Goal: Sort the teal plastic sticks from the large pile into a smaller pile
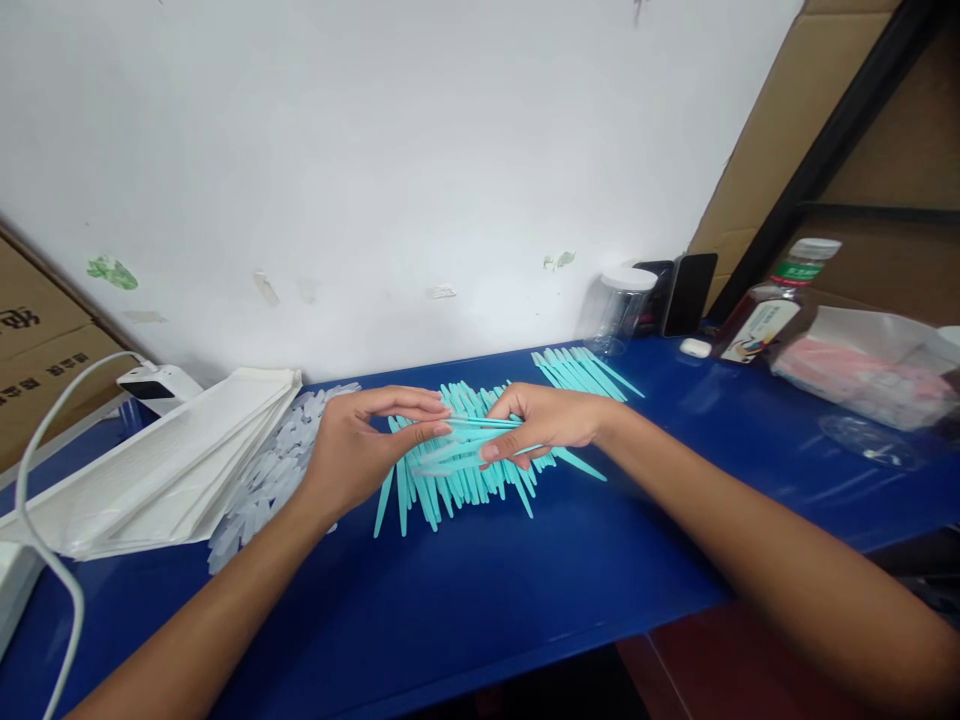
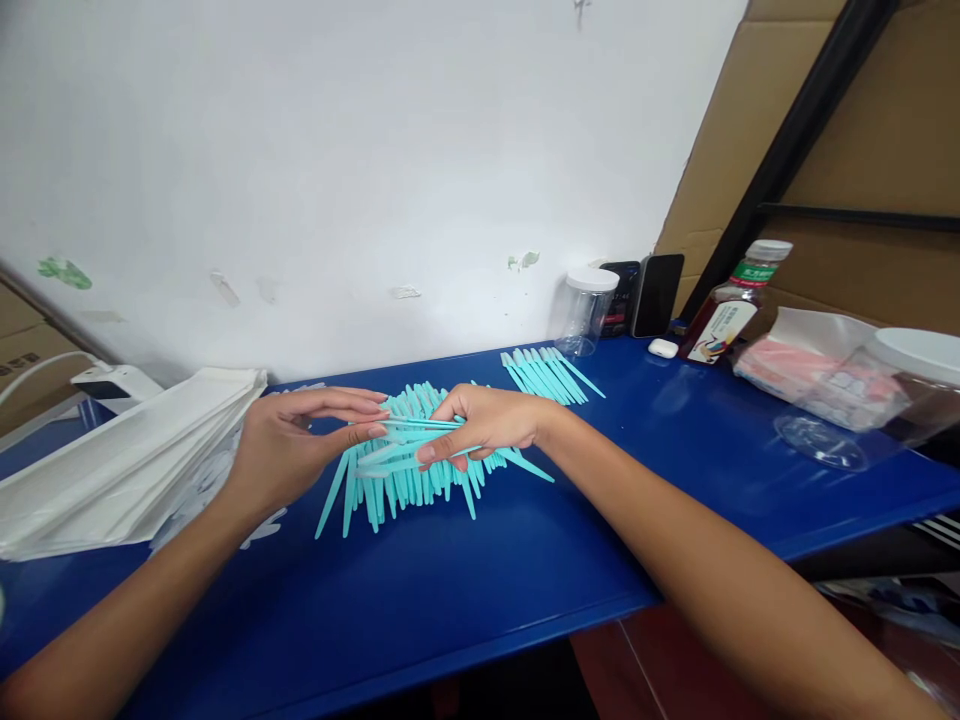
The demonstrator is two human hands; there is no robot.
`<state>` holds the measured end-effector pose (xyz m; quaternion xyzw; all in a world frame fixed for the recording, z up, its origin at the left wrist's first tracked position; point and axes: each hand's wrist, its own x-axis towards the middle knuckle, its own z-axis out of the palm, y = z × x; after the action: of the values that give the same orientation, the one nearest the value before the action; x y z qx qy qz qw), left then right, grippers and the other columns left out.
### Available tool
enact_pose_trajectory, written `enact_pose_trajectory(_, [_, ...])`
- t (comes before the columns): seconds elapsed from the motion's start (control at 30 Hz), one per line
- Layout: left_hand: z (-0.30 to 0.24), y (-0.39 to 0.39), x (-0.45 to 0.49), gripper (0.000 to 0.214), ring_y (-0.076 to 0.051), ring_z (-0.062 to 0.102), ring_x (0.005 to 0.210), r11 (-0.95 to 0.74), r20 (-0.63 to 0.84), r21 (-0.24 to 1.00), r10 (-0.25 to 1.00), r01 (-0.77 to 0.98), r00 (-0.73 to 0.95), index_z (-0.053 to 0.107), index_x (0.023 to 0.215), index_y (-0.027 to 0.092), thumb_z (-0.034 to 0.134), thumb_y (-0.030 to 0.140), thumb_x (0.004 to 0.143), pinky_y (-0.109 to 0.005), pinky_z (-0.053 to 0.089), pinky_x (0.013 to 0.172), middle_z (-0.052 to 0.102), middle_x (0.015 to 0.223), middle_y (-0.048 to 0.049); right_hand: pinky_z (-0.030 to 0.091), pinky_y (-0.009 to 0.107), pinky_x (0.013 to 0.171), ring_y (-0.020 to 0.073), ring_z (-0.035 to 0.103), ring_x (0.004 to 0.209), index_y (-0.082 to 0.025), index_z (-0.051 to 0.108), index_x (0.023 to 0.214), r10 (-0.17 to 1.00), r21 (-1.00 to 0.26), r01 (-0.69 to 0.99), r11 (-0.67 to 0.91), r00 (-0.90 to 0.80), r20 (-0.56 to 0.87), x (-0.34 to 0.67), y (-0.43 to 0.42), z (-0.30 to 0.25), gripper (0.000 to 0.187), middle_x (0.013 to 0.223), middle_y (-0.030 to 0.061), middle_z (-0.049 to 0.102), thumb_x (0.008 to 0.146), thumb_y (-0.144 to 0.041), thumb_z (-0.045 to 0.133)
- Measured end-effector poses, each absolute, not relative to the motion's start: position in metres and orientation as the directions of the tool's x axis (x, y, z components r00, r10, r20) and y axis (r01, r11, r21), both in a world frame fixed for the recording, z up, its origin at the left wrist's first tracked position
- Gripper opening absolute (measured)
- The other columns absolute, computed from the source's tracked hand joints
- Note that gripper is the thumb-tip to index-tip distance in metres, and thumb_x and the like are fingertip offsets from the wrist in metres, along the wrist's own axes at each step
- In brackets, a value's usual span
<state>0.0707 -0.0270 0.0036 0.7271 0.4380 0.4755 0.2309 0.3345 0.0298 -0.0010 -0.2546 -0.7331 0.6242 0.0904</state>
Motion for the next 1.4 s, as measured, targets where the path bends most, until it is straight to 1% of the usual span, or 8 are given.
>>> enact_pose_trajectory(0.27, [0.006,-0.028,0.070,0.024,-0.027,0.077,0.106,-0.540,0.528,0.697,0.832,0.473,0.172,0.086,0.102,0.026,0.087,0.042,0.084,-0.041,0.061,0.102,0.084,0.111,-0.0059,0.026,0.024,0.043,0.0058,0.042,0.047,-0.013,0.079,0.083,0.494,-0.959,0.261,0.108,-0.852,-0.176,0.336,0.031,-0.001,0.039,0.063,0.0000,0.066,0.087,-0.051,0.086])
enact_pose_trajectory(0.33, [0.012,-0.023,0.060,0.028,-0.023,0.077,0.095,-0.534,0.571,0.646,0.812,0.546,0.119,0.084,0.108,0.027,0.081,0.047,0.089,-0.036,0.061,0.094,0.083,0.112,-0.0053,0.026,0.024,0.044,0.0052,0.042,0.049,-0.013,0.075,0.076,0.509,-0.962,0.251,0.103,-0.844,-0.166,0.339,0.034,-0.001,0.042,0.072,0.0040,0.072,0.087,-0.052,0.086])
enact_pose_trajectory(0.43, [0.022,-0.010,0.034,0.028,-0.019,0.068,0.073,-0.448,0.564,0.555,0.822,0.701,0.078,0.082,0.088,0.024,0.076,0.051,0.090,-0.029,0.055,0.071,0.078,0.081,-0.0037,0.025,0.025,0.044,0.0030,0.036,0.047,-0.013,0.072,0.072,0.553,-0.974,0.213,0.083,-0.822,-0.132,0.345,0.040,-0.002,0.044,0.084,0.0074,0.075,0.087,-0.051,0.086])
enact_pose_trajectory(0.5, [0.027,-0.002,0.015,0.029,-0.015,0.054,0.057,-0.415,0.304,0.505,0.906,0.757,0.295,0.080,0.080,0.024,0.079,0.052,0.085,-0.027,0.042,0.054,0.065,0.061,-0.0005,0.022,0.025,0.044,0.0038,0.033,0.047,-0.013,0.076,0.082,0.605,-0.983,0.177,0.057,-0.789,-0.107,0.349,0.045,-0.002,0.040,0.072,0.0023,0.068,0.088,-0.051,0.086])
enact_pose_trajectory(0.6, [0.030,0.006,-0.009,0.029,-0.015,0.052,0.056,-0.348,-0.103,0.461,0.893,0.817,0.438,0.079,0.080,0.025,0.083,0.054,0.077,-0.026,0.037,0.052,0.060,0.062,0.0007,0.018,0.025,0.043,0.0054,0.031,0.048,-0.013,0.079,0.093,0.690,-0.992,0.122,0.028,-0.720,-0.069,0.352,0.049,-0.001,0.039,0.062,-0.0027,0.055,0.089,-0.051,0.086])
enact_pose_trajectory(0.83, [0.024,0.012,-0.032,0.037,-0.017,0.051,0.061,-0.222,-0.430,0.392,0.814,0.893,0.391,0.080,0.079,0.026,0.093,0.050,0.054,-0.028,0.036,0.056,0.053,0.067,0.0022,0.017,0.025,0.043,0.0064,0.029,0.053,-0.014,0.074,0.086,0.814,-1.000,-0.002,-0.020,-0.580,-0.015,0.352,0.050,0.007,0.039,0.066,-0.0005,0.056,0.086,-0.051,0.088])
enact_pose_trajectory(1.17, [0.021,0.007,-0.019,0.029,-0.018,0.050,0.062,-0.250,-0.482,0.447,0.742,0.859,0.466,0.079,0.076,0.025,0.079,0.053,0.079,-0.028,0.033,0.056,0.057,0.067,-0.0008,0.014,0.023,0.040,0.0021,0.023,0.045,-0.010,0.076,0.092,0.855,-0.994,-0.087,-0.064,-0.518,-0.009,0.352,0.050,0.006,0.045,0.060,-0.0053,0.052,0.082,-0.051,0.091])
enact_pose_trajectory(1.4, [0.031,0.000,0.010,0.028,-0.016,0.054,0.069,-0.335,-0.072,0.698,0.847,0.633,0.527,0.072,0.090,0.023,0.073,0.050,0.092,-0.025,0.043,0.063,0.063,0.079,-0.0014,0.017,0.023,0.038,0.0028,0.022,0.045,-0.011,0.075,0.098,0.876,-0.979,-0.175,-0.108,-0.482,-0.010,0.348,0.046,0.009,0.033,0.062,-0.0066,0.049,0.092,-0.042,0.085])
